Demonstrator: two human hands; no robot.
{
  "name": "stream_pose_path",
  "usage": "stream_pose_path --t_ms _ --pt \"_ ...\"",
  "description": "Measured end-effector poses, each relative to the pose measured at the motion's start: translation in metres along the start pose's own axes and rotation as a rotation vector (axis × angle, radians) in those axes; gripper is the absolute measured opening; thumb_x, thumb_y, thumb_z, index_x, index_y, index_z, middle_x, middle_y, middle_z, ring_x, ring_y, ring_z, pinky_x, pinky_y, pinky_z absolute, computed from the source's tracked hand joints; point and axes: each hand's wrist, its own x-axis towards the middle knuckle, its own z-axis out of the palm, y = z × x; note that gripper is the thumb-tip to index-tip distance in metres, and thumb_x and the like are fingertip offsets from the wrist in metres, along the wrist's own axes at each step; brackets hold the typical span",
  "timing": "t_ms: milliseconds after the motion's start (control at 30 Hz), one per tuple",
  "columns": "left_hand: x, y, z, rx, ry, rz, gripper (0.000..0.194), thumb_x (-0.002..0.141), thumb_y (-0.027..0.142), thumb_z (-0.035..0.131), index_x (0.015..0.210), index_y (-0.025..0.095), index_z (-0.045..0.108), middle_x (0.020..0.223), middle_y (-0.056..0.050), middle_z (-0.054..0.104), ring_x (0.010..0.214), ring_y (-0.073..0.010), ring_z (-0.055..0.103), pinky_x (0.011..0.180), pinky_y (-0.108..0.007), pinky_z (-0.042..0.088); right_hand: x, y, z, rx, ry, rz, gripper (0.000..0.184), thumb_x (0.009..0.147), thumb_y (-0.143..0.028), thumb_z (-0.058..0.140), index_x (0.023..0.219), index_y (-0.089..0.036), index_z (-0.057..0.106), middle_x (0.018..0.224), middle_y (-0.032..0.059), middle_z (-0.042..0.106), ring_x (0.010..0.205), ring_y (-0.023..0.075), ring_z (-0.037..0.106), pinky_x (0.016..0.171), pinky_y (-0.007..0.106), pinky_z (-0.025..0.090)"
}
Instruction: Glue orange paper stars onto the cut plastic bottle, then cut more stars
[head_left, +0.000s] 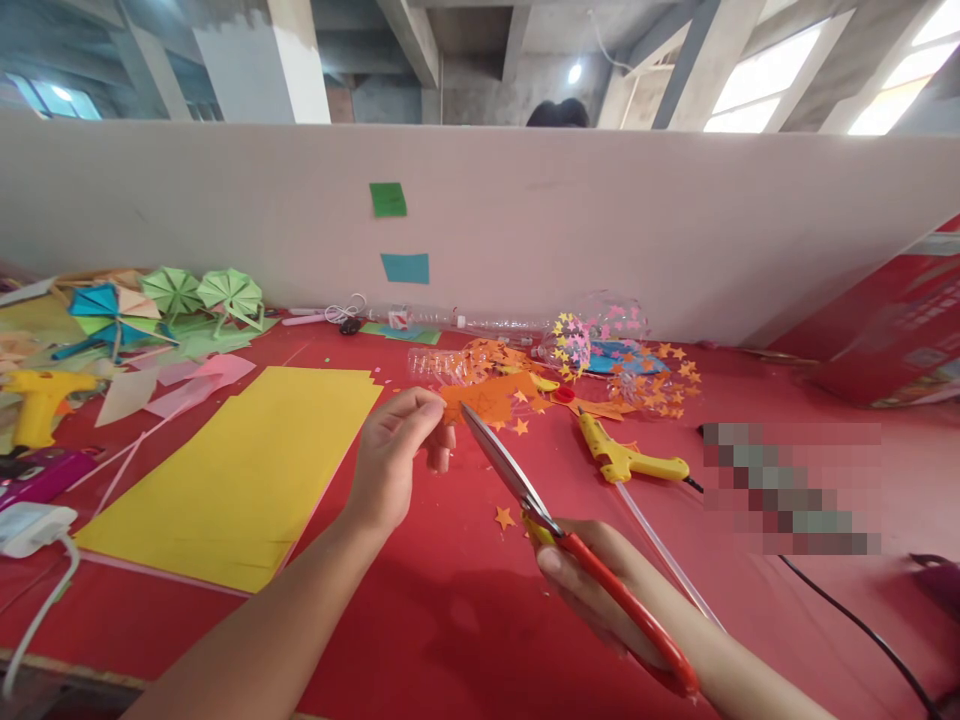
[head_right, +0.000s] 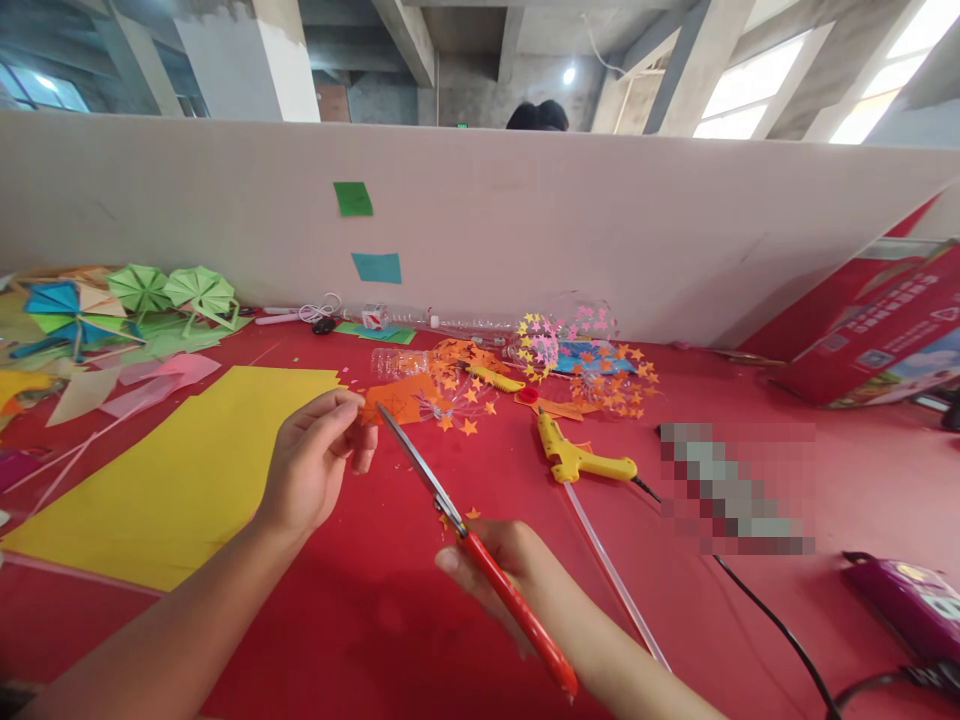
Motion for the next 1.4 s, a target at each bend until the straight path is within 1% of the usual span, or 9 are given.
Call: stream_pose_path --t_ms 100,133,333,433,667,767,967,1200,1400 --pt "-0.0014 -0.0011 0.0021 -0.006 -0.103 -0.04 0.022 0.085 0.031 0.054 0.069 0.017 0.061 0.06 0.002 0.059 0.046 -0.0073 0.052 0.044 -0.021 0.04 0.0007 0.0009 0.0 -0.015 0.002 -0.027 0.058 0.08 -0.078 0.038 0.064 -0.023 0.03 0.045 -0.0086 0.032 0.041 0.0062 0.026 0.041 0.023 0.018" --pt "-0.0019 -0.0015 0.0026 0.0 -0.118 -0.045 0.022 0.085 0.03 0.055 0.069 0.017 0.061 0.06 0.002 0.058 0.046 -0.0076 0.052 0.045 -0.021 0.041 0.001 0.0012 -0.0001 -0.015 0.008 -0.02 0.058 0.08 -0.077 0.039 0.064 -0.023 0.03 0.046 -0.0085 0.032 0.042 0.0063 0.027 0.041 0.023 0.019" --pt "-0.0016 -0.0025 0.0014 0.007 -0.041 0.006 0.019 0.086 0.025 0.053 0.069 0.018 0.06 0.059 0.003 0.058 0.046 -0.0066 0.051 0.045 -0.02 0.04 0.0003 -0.0018 0.0003 0.015 0.034 0.027 0.055 0.08 -0.069 0.053 0.063 -0.022 0.032 0.05 -0.0081 0.033 0.044 0.0057 0.029 0.042 0.022 0.018" --pt "-0.0009 -0.0029 0.0 0.013 -0.027 0.018 0.02 0.085 0.023 0.053 0.066 0.018 0.058 0.058 0.004 0.056 0.045 -0.0063 0.05 0.044 -0.02 0.039 -0.0002 -0.0021 -0.0005 0.022 0.025 0.014 0.056 0.08 -0.071 0.052 0.063 -0.021 0.032 0.051 -0.0081 0.033 0.044 0.0057 0.029 0.042 0.022 0.018" --pt "-0.0011 -0.0028 -0.0018 0.114 -0.034 0.043 0.021 0.084 0.023 0.054 0.063 0.019 0.056 0.055 0.004 0.053 0.045 -0.0067 0.048 0.043 -0.02 0.039 -0.0014 0.0033 -0.0044 -0.013 -0.056 -0.08 0.058 0.082 -0.076 0.04 0.066 -0.021 0.034 0.05 -0.0076 0.036 0.044 0.0063 0.029 0.043 0.022 0.02" --pt "-0.001 -0.0015 -0.002 0.157 -0.029 0.05 0.023 0.084 0.025 0.055 0.062 0.019 0.056 0.055 0.004 0.053 0.045 -0.0066 0.048 0.044 -0.02 0.039 -0.0017 0.0039 -0.0054 -0.009 -0.062 -0.073 0.057 0.083 -0.075 0.04 0.067 -0.021 0.035 0.051 -0.0075 0.037 0.045 0.0065 0.029 0.043 0.022 0.02" --pt "-0.0007 0.0001 -0.0026 0.196 -0.03 0.045 0.024 0.083 0.025 0.055 0.06 0.019 0.055 0.054 0.004 0.052 0.044 -0.0066 0.047 0.043 -0.02 0.038 -0.0017 0.0022 -0.0061 0.011 -0.06 -0.05 0.052 0.084 -0.069 0.048 0.067 -0.021 0.036 0.049 -0.0086 0.034 0.043 0.0064 0.028 0.042 0.022 0.019" --pt "0.0011 0.0004 -0.0036 0.178 -0.035 0.019 0.023 0.082 0.025 0.056 0.06 0.019 0.055 0.052 0.004 0.052 0.043 -0.0066 0.046 0.041 -0.02 0.037 -0.0019 0.0001 -0.0055 0.015 -0.066 -0.031 0.051 0.085 -0.067 0.048 0.067 -0.021 0.036 0.044 -0.0099 0.034 0.039 0.0057 0.026 0.041 0.023 0.017" --pt "0.0018 0.0006 -0.0054 0.183 -0.042 0.013 0.022 0.081 0.026 0.056 0.06 0.019 0.055 0.051 0.004 0.051 0.042 -0.007 0.045 0.041 -0.02 0.035 -0.0014 0.0007 -0.0053 0.024 -0.071 -0.014 0.051 0.085 -0.068 0.048 0.068 -0.021 0.037 0.044 -0.0098 0.033 0.04 0.0059 0.025 0.042 0.023 0.016"
